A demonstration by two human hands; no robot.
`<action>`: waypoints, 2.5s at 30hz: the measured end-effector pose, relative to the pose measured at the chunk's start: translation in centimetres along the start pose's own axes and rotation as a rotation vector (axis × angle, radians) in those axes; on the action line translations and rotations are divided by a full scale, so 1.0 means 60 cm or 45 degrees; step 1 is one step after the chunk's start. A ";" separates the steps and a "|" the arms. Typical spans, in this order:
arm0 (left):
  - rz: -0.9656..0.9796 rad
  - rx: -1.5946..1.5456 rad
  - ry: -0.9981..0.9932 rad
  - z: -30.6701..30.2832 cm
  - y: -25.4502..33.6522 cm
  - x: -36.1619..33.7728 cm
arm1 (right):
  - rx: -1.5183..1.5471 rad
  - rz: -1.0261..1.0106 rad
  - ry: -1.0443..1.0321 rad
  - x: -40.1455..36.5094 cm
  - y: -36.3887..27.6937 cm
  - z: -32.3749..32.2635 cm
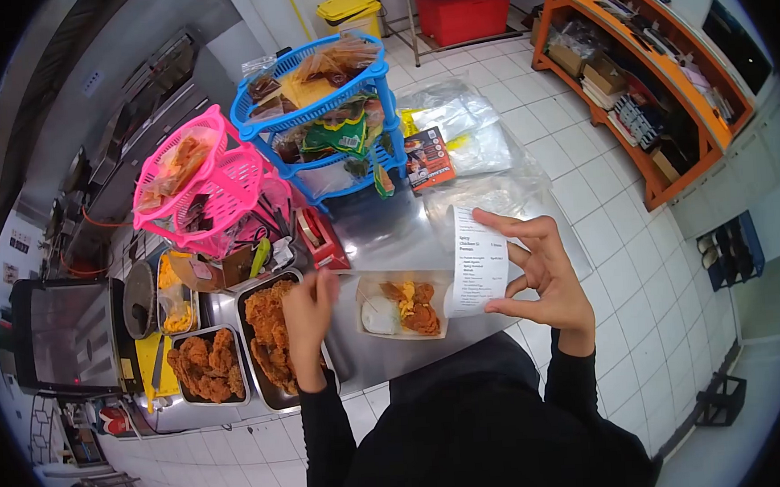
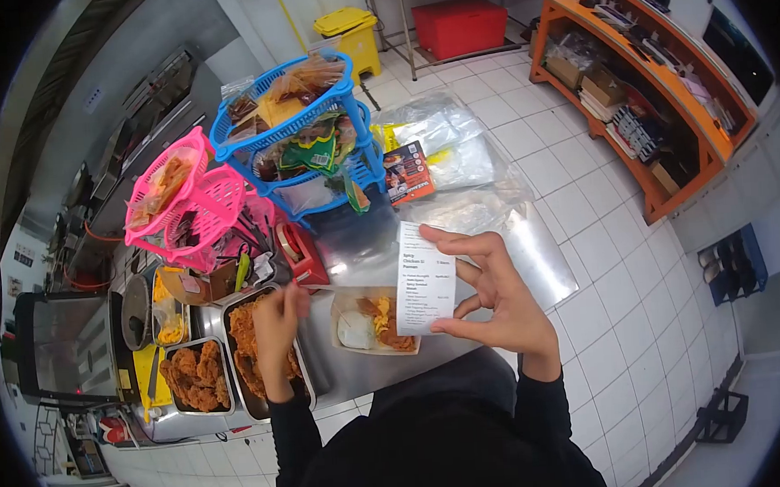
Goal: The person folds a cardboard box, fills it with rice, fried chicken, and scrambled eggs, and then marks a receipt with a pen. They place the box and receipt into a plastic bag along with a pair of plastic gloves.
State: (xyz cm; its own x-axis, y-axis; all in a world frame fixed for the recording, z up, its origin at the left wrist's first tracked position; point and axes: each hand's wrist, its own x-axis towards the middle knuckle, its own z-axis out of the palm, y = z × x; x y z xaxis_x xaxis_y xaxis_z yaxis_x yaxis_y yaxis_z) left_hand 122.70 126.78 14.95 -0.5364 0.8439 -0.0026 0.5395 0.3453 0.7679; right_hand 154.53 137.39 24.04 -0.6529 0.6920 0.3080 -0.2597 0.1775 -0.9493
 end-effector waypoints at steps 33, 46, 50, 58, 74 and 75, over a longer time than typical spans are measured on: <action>0.609 0.127 0.082 0.068 0.058 0.195 | 0.136 0.081 0.284 -0.029 0.030 -0.045; 0.421 0.988 -0.203 0.160 -0.041 -0.112 | 0.130 0.088 0.119 0.017 0.050 -0.058; 0.382 0.645 -0.311 0.180 -0.066 -0.120 | 0.092 0.096 0.172 0.010 0.054 -0.064; 0.231 0.541 -0.174 0.287 0.013 -0.054 | 0.053 0.056 0.193 0.002 0.057 -0.055; -0.247 -0.926 0.010 0.100 -0.062 -0.174 | -0.237 0.074 -0.326 0.185 0.337 0.250; -0.119 -0.695 -0.081 0.096 -0.075 -0.183 | -0.324 0.028 -0.304 0.209 0.357 0.282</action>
State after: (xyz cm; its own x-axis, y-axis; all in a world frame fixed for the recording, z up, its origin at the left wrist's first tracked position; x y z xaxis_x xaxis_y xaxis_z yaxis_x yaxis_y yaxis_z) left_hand 129.92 118.32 7.86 -0.5163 0.8491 -0.1122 0.0682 0.1713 0.9829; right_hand 128.75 138.01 8.66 -0.8123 0.5196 0.2650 -0.0776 0.3540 -0.9320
